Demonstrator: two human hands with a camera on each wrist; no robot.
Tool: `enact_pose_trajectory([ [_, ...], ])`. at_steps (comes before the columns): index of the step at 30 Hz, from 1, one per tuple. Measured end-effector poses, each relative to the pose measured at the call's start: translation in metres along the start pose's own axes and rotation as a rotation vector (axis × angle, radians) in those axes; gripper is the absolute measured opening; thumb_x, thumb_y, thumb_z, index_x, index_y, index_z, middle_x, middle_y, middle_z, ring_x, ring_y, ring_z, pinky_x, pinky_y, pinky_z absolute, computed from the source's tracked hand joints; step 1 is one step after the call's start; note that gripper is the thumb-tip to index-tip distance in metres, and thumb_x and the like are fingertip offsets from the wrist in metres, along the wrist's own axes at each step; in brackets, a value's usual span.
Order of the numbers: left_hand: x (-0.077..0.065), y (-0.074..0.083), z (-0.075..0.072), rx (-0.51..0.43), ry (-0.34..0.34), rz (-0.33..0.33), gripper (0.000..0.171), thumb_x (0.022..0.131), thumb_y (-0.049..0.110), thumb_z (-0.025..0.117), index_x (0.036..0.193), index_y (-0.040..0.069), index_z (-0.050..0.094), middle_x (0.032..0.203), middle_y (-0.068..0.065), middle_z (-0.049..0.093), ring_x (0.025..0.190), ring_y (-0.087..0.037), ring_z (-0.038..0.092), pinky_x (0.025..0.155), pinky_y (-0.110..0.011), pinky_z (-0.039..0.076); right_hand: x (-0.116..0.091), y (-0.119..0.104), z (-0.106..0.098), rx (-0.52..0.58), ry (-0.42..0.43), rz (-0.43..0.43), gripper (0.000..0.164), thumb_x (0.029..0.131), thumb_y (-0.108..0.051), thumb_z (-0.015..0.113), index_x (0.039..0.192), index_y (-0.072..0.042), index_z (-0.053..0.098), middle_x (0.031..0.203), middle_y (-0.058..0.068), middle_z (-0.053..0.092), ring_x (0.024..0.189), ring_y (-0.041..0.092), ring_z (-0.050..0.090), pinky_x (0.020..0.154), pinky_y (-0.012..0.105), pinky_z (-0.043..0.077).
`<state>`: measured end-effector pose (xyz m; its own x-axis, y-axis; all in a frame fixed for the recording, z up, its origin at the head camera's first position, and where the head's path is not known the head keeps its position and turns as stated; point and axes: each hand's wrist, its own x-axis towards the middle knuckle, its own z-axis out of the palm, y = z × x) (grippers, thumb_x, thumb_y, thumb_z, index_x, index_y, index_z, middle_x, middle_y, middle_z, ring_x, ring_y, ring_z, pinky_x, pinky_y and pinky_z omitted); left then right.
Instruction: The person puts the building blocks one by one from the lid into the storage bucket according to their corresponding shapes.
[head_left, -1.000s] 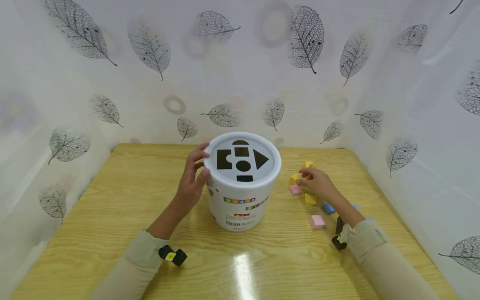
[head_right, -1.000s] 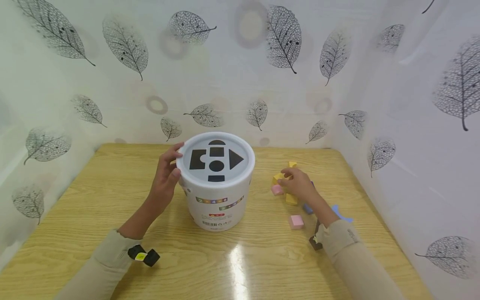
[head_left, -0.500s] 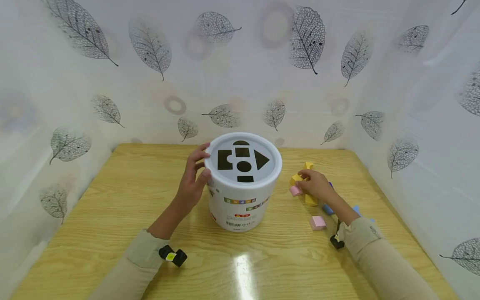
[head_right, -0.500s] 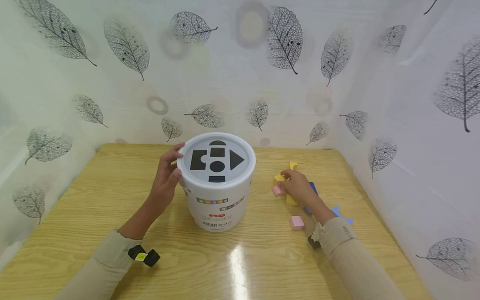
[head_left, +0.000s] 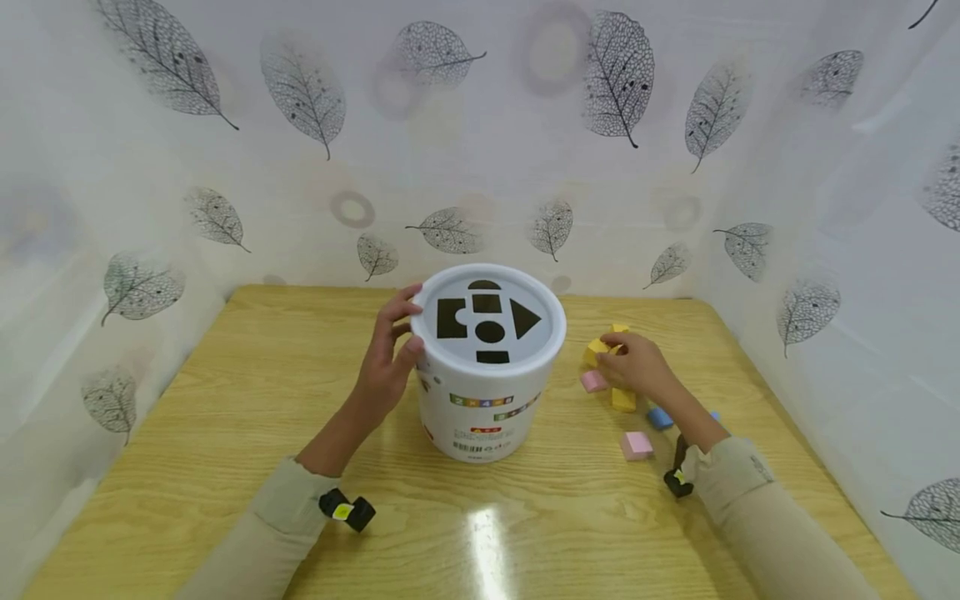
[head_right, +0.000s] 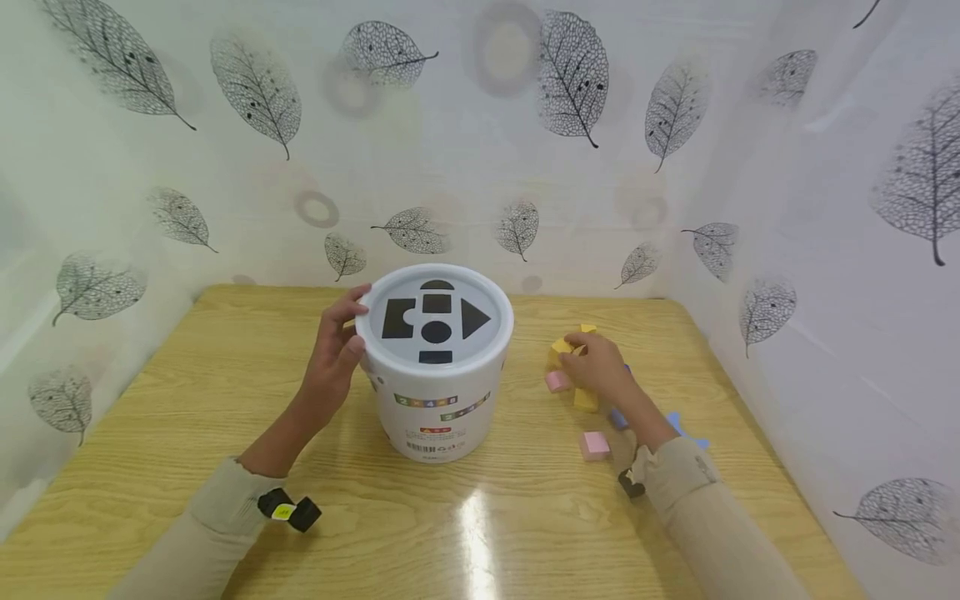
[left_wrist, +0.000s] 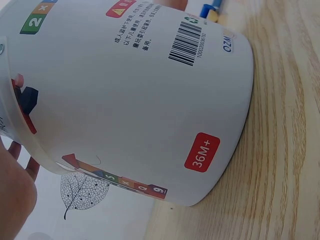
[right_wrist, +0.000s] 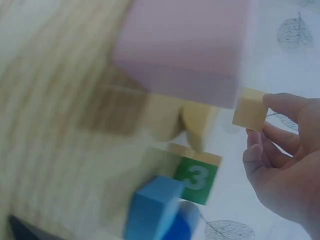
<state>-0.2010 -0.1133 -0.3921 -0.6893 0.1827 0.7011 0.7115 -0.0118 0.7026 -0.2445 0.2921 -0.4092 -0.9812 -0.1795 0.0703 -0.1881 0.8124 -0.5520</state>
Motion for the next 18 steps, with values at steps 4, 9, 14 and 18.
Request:
enact_pose_trajectory([
  [4, 0.000, 0.000, 0.000, -0.003, -0.002, -0.001, 0.059, 0.103, 0.050, 0.051, 0.133, -0.001, 0.040, 0.161, -0.010, 0.032, 0.143, -0.025, 0.035, 0.106, -0.035, 0.036, -0.004, -0.010, -0.011, -0.008, 0.014, -0.025, 0.045, 0.098, -0.023, 0.066, 0.134, 0.003, 0.060, 0.124, 0.023, 0.065, 0.097, 0.030, 0.059, 0.071, 0.032, 0.048],
  [9, -0.001, 0.000, 0.000, -0.002, -0.005, -0.002, 0.059, 0.103, 0.049, 0.051, 0.133, -0.001, 0.040, 0.161, -0.011, 0.031, 0.143, -0.025, 0.035, 0.106, -0.035, 0.036, -0.007, -0.026, -0.027, -0.002, 0.024, -0.048, 0.047, 0.100, -0.028, 0.065, 0.137, 0.000, 0.058, 0.129, 0.022, 0.063, 0.101, 0.032, 0.058, 0.068, 0.032, 0.048],
  [14, -0.001, 0.000, 0.000, 0.000, 0.000, -0.002, 0.058, 0.103, 0.048, 0.051, 0.133, -0.001, 0.040, 0.161, -0.011, 0.032, 0.144, -0.025, 0.034, 0.106, -0.034, 0.036, -0.011, -0.045, -0.046, 0.032, 0.046, -0.061, 0.049, 0.100, -0.035, 0.063, 0.140, -0.007, 0.058, 0.128, 0.016, 0.062, 0.102, 0.029, 0.056, 0.074, 0.035, 0.051],
  [18, 0.000, 0.000, 0.000, -0.004, 0.003, -0.002, 0.058, 0.103, 0.048, 0.051, 0.133, -0.001, 0.040, 0.161, -0.011, 0.032, 0.144, -0.025, 0.034, 0.106, -0.034, 0.037, -0.014, -0.063, -0.061, 0.053, 0.063, -0.100, 0.049, 0.101, -0.037, 0.062, 0.142, -0.011, 0.057, 0.130, 0.011, 0.061, 0.101, 0.023, 0.054, 0.085, 0.039, 0.050],
])
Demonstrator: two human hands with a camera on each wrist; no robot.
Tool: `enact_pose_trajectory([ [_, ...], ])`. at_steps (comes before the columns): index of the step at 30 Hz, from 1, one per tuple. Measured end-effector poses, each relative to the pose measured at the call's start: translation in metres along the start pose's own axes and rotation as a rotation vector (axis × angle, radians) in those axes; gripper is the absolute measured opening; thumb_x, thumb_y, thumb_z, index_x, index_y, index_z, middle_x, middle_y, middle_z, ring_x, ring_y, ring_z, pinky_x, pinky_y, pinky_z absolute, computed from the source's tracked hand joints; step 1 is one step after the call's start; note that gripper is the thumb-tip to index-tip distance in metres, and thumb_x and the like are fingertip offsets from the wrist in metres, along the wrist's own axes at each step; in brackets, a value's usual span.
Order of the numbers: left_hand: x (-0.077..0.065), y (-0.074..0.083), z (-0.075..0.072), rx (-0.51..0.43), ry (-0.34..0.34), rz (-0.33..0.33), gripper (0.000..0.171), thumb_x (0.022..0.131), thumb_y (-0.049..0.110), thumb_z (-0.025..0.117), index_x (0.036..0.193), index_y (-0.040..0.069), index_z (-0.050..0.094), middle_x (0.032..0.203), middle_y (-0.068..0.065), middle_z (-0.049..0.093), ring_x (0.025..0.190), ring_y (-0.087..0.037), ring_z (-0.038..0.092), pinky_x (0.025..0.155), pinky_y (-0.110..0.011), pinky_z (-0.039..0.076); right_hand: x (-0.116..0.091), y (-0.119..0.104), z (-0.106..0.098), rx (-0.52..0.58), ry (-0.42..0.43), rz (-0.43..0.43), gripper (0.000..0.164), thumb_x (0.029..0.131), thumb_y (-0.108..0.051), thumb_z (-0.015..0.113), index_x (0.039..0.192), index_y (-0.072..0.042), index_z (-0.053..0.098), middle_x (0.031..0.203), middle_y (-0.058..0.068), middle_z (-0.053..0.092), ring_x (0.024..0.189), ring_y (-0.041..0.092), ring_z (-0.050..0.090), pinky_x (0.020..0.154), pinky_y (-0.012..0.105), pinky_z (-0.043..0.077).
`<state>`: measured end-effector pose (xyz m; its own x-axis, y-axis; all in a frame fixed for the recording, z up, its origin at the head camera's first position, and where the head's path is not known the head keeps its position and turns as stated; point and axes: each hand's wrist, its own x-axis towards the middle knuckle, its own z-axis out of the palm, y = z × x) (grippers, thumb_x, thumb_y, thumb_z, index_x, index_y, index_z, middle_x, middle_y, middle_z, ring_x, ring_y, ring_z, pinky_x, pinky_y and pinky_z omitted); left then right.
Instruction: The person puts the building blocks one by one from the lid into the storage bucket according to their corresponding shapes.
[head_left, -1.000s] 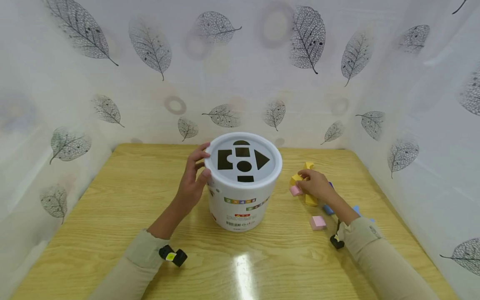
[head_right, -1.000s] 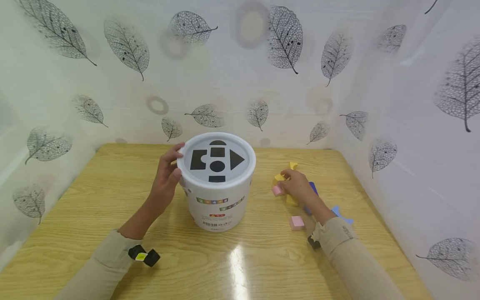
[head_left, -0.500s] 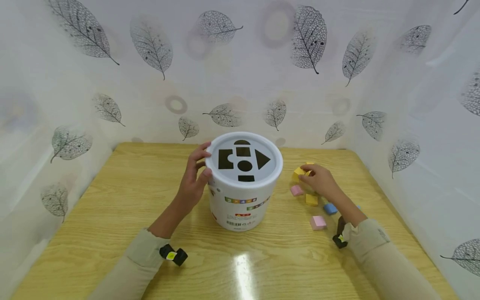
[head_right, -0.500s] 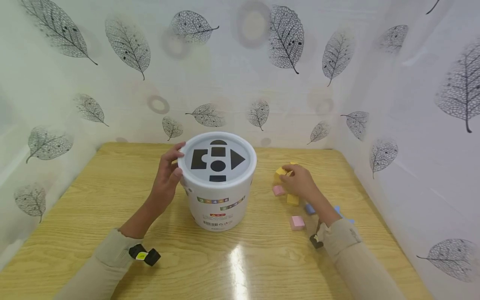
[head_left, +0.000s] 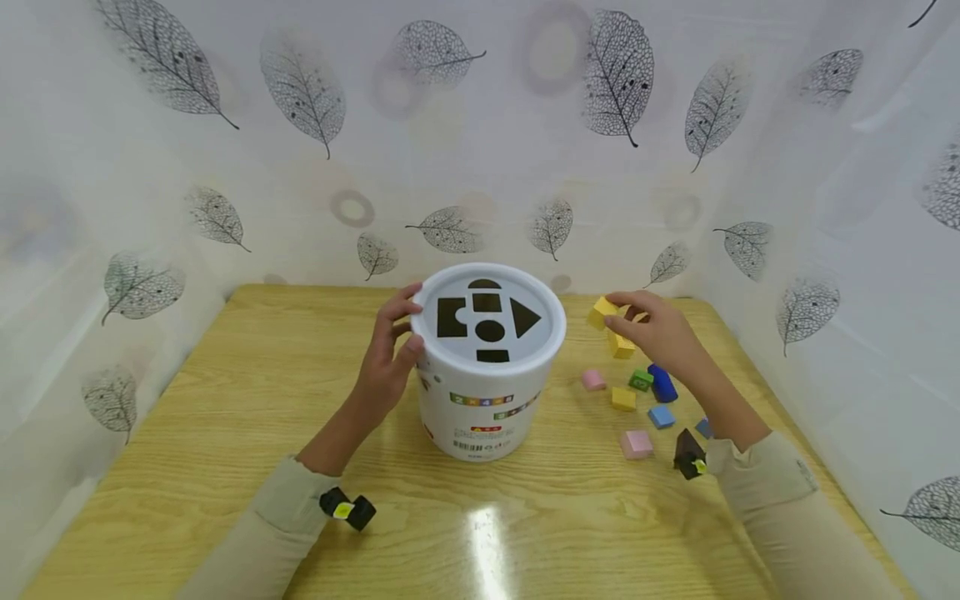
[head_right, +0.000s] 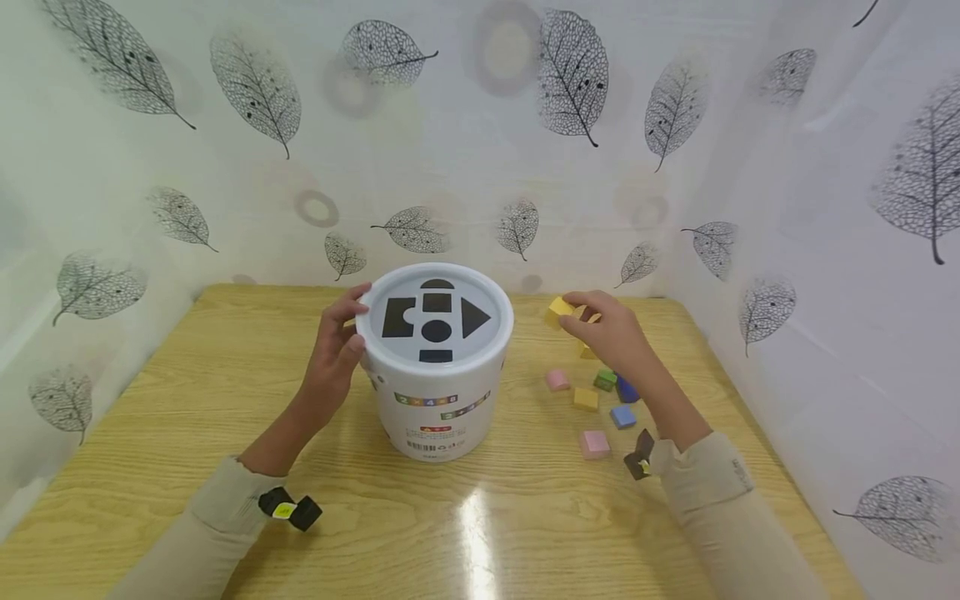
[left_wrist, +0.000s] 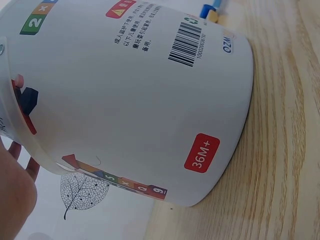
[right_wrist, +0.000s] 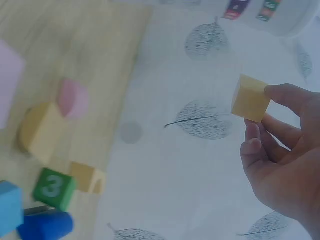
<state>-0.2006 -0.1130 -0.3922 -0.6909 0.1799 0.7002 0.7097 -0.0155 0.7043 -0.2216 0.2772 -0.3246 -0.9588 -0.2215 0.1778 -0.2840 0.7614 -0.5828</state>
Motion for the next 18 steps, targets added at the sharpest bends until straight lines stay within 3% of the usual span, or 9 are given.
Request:
enact_pose_trajectory([
  [10, 0.001, 0.001, 0.000, 0.004, -0.004, 0.000, 0.060, 0.103, 0.050, 0.050, 0.133, -0.001, 0.040, 0.161, -0.011, 0.032, 0.144, -0.025, 0.034, 0.107, -0.035, 0.036, 0.002, -0.048, -0.026, 0.070, 0.060, -0.050, 0.042, 0.098, -0.035, 0.067, 0.137, -0.021, 0.062, 0.119, 0.001, 0.063, 0.091, 0.021, 0.057, 0.071, 0.022, 0.050],
  [18, 0.000, -0.001, 0.000, 0.008, -0.003, -0.003, 0.061, 0.103, 0.052, 0.050, 0.133, 0.000, 0.040, 0.161, -0.010, 0.032, 0.146, -0.025, 0.032, 0.107, -0.036, 0.036, 0.011, -0.082, -0.025, 0.092, 0.031, -0.112, 0.041, 0.096, -0.035, 0.069, 0.135, -0.023, 0.064, 0.113, -0.001, 0.062, 0.090, 0.020, 0.056, 0.071, 0.024, 0.049],
])
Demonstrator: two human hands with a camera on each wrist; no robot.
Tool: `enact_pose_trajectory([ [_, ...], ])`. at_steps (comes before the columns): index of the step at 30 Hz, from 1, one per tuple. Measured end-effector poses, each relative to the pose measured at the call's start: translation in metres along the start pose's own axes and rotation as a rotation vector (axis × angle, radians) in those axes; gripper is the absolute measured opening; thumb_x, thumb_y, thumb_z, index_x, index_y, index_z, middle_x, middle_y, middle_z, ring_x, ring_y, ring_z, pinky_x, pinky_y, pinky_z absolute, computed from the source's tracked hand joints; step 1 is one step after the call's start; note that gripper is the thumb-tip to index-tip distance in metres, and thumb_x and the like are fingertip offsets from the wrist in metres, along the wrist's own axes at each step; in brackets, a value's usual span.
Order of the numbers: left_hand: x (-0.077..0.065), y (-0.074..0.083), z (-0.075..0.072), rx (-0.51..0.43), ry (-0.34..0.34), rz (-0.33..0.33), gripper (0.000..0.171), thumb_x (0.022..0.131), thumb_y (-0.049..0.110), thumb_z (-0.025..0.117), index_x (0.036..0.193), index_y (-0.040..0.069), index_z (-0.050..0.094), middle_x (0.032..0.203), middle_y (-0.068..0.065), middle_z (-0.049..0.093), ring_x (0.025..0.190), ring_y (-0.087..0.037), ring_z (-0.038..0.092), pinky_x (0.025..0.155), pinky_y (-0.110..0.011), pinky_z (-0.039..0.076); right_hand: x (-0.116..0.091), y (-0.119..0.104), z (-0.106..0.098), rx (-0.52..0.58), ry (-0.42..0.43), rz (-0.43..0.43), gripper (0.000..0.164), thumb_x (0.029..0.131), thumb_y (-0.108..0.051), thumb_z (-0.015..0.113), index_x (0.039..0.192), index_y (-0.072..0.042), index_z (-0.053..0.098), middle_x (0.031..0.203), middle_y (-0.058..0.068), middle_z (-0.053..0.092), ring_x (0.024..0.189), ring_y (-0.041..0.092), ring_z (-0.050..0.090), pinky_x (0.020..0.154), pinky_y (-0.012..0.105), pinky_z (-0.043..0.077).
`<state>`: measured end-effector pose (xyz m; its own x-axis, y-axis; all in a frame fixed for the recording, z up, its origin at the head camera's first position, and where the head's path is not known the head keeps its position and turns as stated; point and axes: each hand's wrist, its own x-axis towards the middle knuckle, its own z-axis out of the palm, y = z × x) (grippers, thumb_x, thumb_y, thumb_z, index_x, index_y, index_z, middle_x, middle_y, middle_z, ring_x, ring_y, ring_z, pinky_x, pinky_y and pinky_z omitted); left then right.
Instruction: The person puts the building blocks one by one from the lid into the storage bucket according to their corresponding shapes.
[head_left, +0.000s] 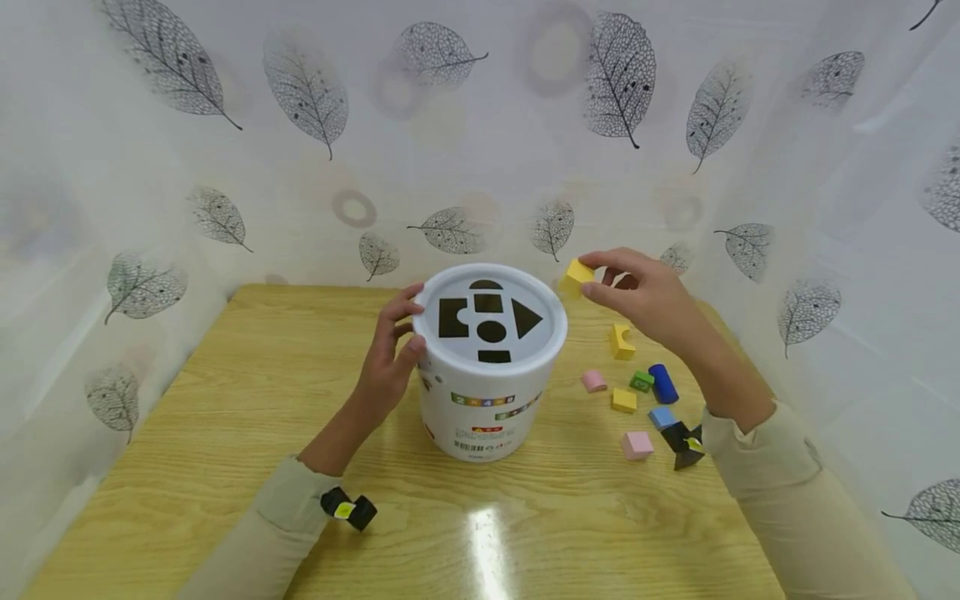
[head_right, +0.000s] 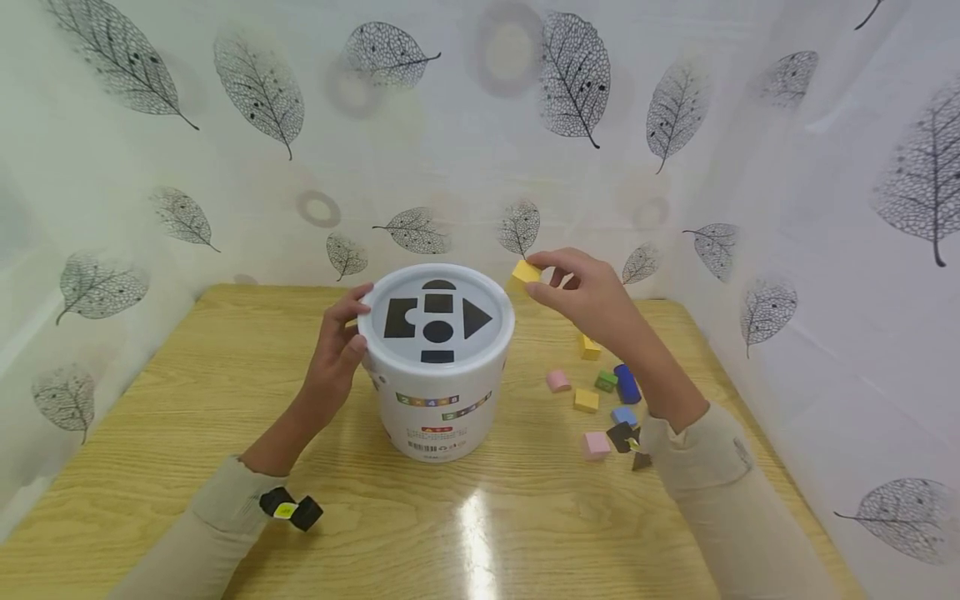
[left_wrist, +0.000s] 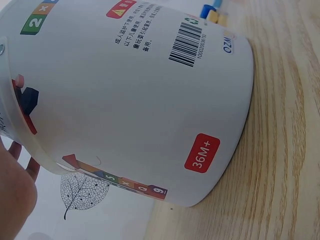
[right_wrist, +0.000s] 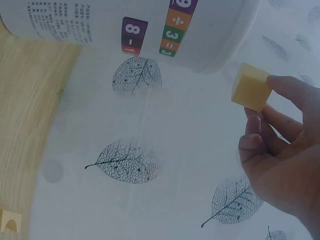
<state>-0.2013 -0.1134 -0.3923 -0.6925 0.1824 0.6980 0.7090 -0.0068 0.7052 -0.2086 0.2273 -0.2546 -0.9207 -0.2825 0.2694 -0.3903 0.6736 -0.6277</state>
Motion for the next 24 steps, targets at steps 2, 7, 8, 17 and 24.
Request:
enact_pose_trajectory([
  [2, 0.000, 0.000, 0.000, -0.002, 0.001, -0.001, 0.061, 0.103, 0.052, 0.050, 0.133, -0.001, 0.040, 0.160, -0.010, 0.032, 0.145, -0.025, 0.032, 0.107, -0.036, 0.036, 0.004, -0.006, 0.005, 0.012, -0.018, -0.023, 0.040, 0.096, -0.035, 0.069, 0.134, -0.022, 0.064, 0.112, 0.000, 0.063, 0.091, 0.021, 0.056, 0.072, 0.025, 0.049],
  [7, 0.000, 0.001, 0.000, -0.007, 0.003, 0.000, 0.060, 0.103, 0.050, 0.050, 0.133, -0.001, 0.040, 0.160, -0.012, 0.032, 0.145, -0.025, 0.033, 0.107, -0.036, 0.036, 0.016, -0.020, 0.017, 0.035, -0.074, -0.073, 0.040, 0.096, -0.033, 0.070, 0.133, -0.019, 0.066, 0.110, 0.002, 0.063, 0.092, 0.023, 0.056, 0.077, 0.031, 0.049],
  [8, 0.000, 0.001, 0.000, -0.006, 0.003, -0.001, 0.060, 0.103, 0.050, 0.050, 0.132, -0.002, 0.040, 0.160, -0.012, 0.032, 0.145, -0.025, 0.033, 0.107, -0.036, 0.036, 0.019, -0.022, 0.019, 0.036, -0.083, -0.081, 0.040, 0.096, -0.033, 0.070, 0.133, -0.019, 0.066, 0.110, 0.002, 0.063, 0.092, 0.023, 0.056, 0.078, 0.032, 0.049],
  [17, 0.000, 0.003, 0.000, -0.003, 0.002, -0.012, 0.066, 0.101, 0.056, 0.050, 0.133, -0.001, 0.039, 0.161, -0.010, 0.032, 0.145, -0.025, 0.033, 0.107, -0.037, 0.036, 0.041, -0.029, 0.044, 0.045, -0.160, -0.120, 0.038, 0.094, -0.032, 0.071, 0.130, -0.019, 0.068, 0.110, 0.004, 0.065, 0.092, 0.022, 0.057, 0.080, 0.037, 0.050],
  [24, 0.000, 0.002, 0.000, 0.010, 0.000, -0.018, 0.066, 0.101, 0.057, 0.049, 0.133, 0.000, 0.040, 0.161, -0.009, 0.032, 0.145, -0.024, 0.033, 0.107, -0.040, 0.036, 0.049, -0.034, 0.055, 0.042, -0.184, -0.143, 0.038, 0.092, -0.031, 0.074, 0.127, -0.017, 0.070, 0.116, 0.000, 0.068, 0.095, 0.018, 0.055, 0.083, 0.036, 0.046],
])
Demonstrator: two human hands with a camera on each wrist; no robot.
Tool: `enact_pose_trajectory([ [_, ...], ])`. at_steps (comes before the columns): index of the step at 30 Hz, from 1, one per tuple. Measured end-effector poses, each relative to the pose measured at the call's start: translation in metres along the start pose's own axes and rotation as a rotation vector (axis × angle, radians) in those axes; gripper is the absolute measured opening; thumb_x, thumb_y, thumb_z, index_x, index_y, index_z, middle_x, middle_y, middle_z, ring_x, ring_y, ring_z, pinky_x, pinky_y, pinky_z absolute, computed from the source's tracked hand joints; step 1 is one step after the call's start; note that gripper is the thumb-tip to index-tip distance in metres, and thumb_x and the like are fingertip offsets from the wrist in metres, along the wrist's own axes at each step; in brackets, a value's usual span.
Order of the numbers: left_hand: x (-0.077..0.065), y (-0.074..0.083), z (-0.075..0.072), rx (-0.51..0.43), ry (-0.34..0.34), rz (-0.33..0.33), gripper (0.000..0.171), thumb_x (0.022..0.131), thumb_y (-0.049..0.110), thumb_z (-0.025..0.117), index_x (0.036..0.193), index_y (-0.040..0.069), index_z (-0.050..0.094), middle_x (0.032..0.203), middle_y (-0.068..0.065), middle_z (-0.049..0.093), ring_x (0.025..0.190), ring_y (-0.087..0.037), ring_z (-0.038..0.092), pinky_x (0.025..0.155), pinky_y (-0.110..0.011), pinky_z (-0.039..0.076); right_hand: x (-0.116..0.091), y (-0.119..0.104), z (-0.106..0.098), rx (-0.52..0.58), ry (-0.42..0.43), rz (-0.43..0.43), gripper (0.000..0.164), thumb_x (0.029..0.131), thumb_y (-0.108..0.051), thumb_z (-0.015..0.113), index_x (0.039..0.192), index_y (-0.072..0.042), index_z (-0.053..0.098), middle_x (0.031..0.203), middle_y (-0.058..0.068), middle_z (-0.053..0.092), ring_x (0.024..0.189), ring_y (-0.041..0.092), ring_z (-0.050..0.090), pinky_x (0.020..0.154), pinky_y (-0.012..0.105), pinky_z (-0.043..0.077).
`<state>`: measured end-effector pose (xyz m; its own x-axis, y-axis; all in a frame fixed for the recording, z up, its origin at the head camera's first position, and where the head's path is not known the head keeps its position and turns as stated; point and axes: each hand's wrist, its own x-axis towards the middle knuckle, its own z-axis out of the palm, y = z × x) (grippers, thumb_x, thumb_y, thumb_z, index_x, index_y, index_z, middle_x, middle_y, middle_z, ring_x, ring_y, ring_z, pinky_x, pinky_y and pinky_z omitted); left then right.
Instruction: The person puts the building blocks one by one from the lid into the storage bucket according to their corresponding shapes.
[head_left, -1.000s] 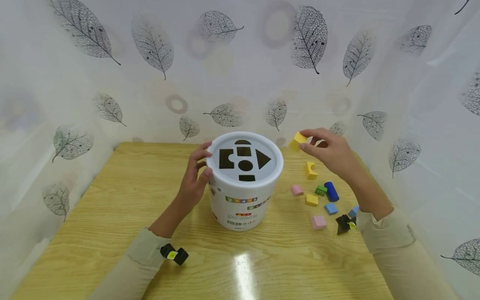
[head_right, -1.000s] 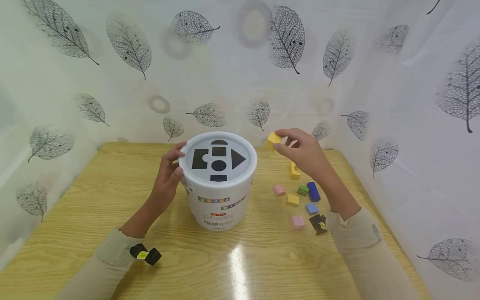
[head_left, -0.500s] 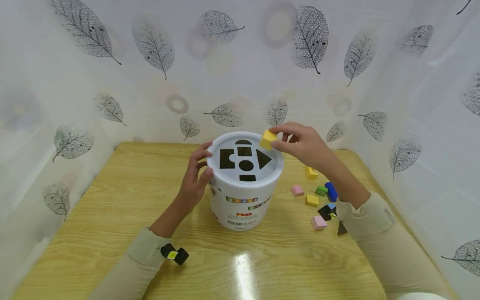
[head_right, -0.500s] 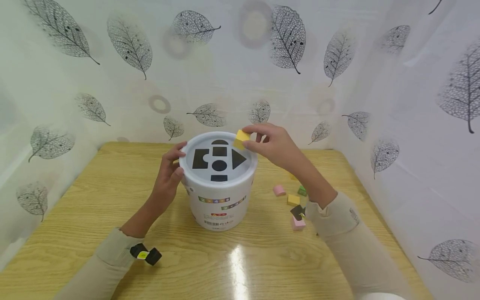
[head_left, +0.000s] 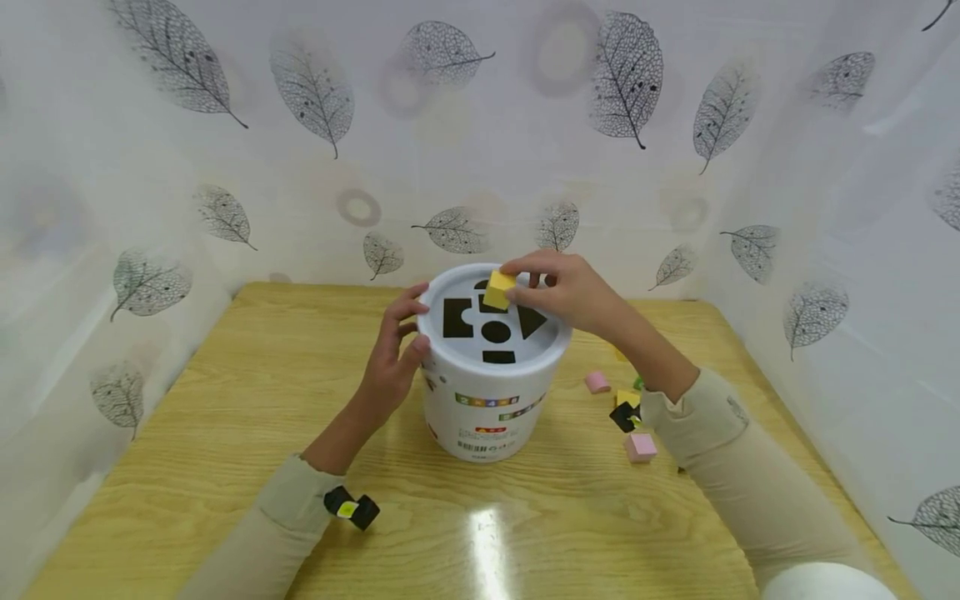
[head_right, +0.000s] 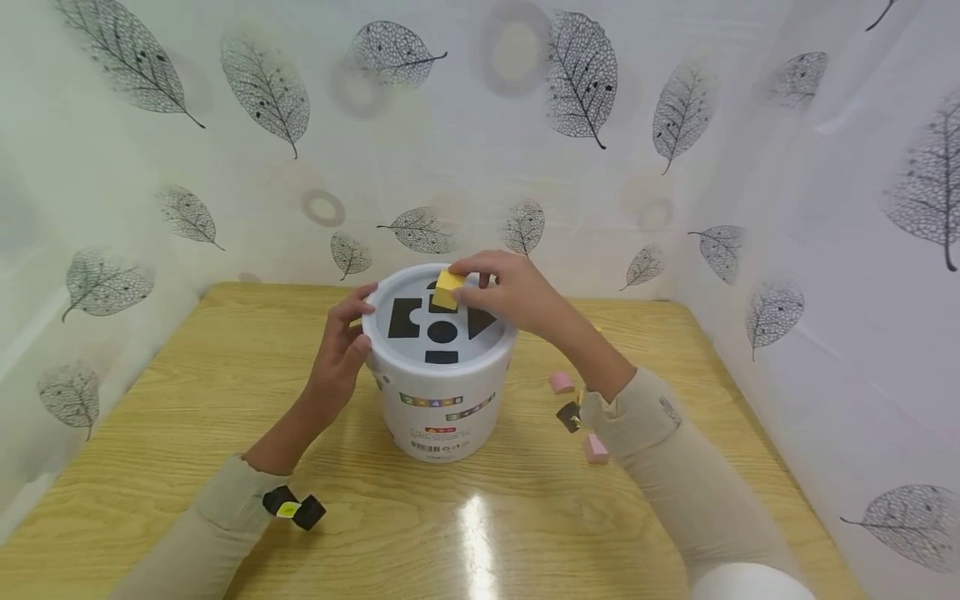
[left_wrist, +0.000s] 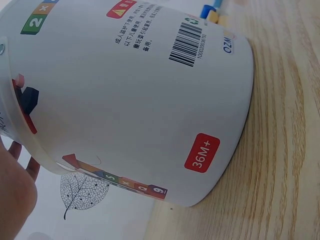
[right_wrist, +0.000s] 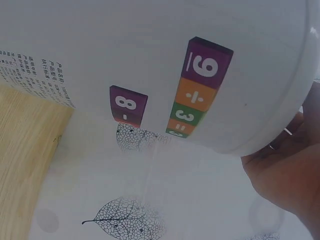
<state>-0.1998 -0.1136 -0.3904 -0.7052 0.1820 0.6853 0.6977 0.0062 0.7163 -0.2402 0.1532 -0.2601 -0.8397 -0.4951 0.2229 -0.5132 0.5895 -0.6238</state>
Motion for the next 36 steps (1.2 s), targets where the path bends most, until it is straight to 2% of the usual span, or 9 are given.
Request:
enact_pose_trajectory([
  [6, -0.0005, -0.0018, -0.0001, -0.008, -0.006, -0.004, 0.061, 0.102, 0.053, 0.050, 0.134, 0.001, 0.040, 0.161, -0.009, 0.031, 0.146, -0.024, 0.032, 0.107, -0.039, 0.035, 0.0011, -0.0016, 0.0017, -0.028, -0.021, 0.005, 0.038, 0.092, -0.030, 0.074, 0.128, -0.018, 0.070, 0.116, 0.000, 0.068, 0.099, 0.019, 0.053, 0.084, 0.038, 0.043],
  [13, -0.0007, -0.0023, -0.0002, -0.012, -0.007, -0.005, 0.060, 0.103, 0.052, 0.050, 0.133, 0.001, 0.040, 0.162, -0.008, 0.031, 0.146, -0.025, 0.032, 0.108, -0.038, 0.035, 0.0025, 0.0009, 0.0044, -0.043, -0.060, -0.006, 0.037, 0.090, -0.029, 0.076, 0.125, -0.018, 0.071, 0.103, 0.003, 0.064, 0.099, 0.020, 0.048, 0.085, 0.039, 0.042],
  [24, 0.0002, -0.0016, 0.0000, -0.004, -0.004, -0.008, 0.063, 0.102, 0.055, 0.049, 0.133, 0.001, 0.040, 0.161, -0.009, 0.031, 0.146, -0.024, 0.032, 0.107, -0.039, 0.035, 0.0036, 0.0019, 0.0073, -0.080, -0.106, 0.017, 0.039, 0.091, -0.027, 0.076, 0.127, -0.015, 0.069, 0.118, 0.007, 0.065, 0.104, 0.023, 0.046, 0.083, 0.038, 0.044],
  [32, 0.0000, -0.0017, -0.0005, -0.003, -0.005, -0.003, 0.065, 0.101, 0.057, 0.049, 0.134, 0.001, 0.040, 0.161, -0.009, 0.031, 0.146, -0.024, 0.032, 0.107, -0.037, 0.036, 0.0026, 0.0025, 0.0071, -0.087, -0.092, 0.009, 0.037, 0.091, -0.026, 0.074, 0.125, -0.012, 0.070, 0.127, 0.007, 0.065, 0.113, 0.024, 0.048, 0.092, 0.043, 0.046],
  [36, -0.0008, -0.0020, -0.0007, 0.000, -0.004, -0.003, 0.064, 0.101, 0.056, 0.049, 0.134, 0.001, 0.040, 0.161, -0.008, 0.032, 0.147, -0.024, 0.031, 0.107, -0.037, 0.036, -0.0008, 0.0074, 0.0056, -0.087, -0.039, 0.008, 0.035, 0.092, -0.028, 0.072, 0.124, -0.013, 0.071, 0.128, 0.004, 0.066, 0.114, 0.024, 0.049, 0.097, 0.049, 0.044],
])
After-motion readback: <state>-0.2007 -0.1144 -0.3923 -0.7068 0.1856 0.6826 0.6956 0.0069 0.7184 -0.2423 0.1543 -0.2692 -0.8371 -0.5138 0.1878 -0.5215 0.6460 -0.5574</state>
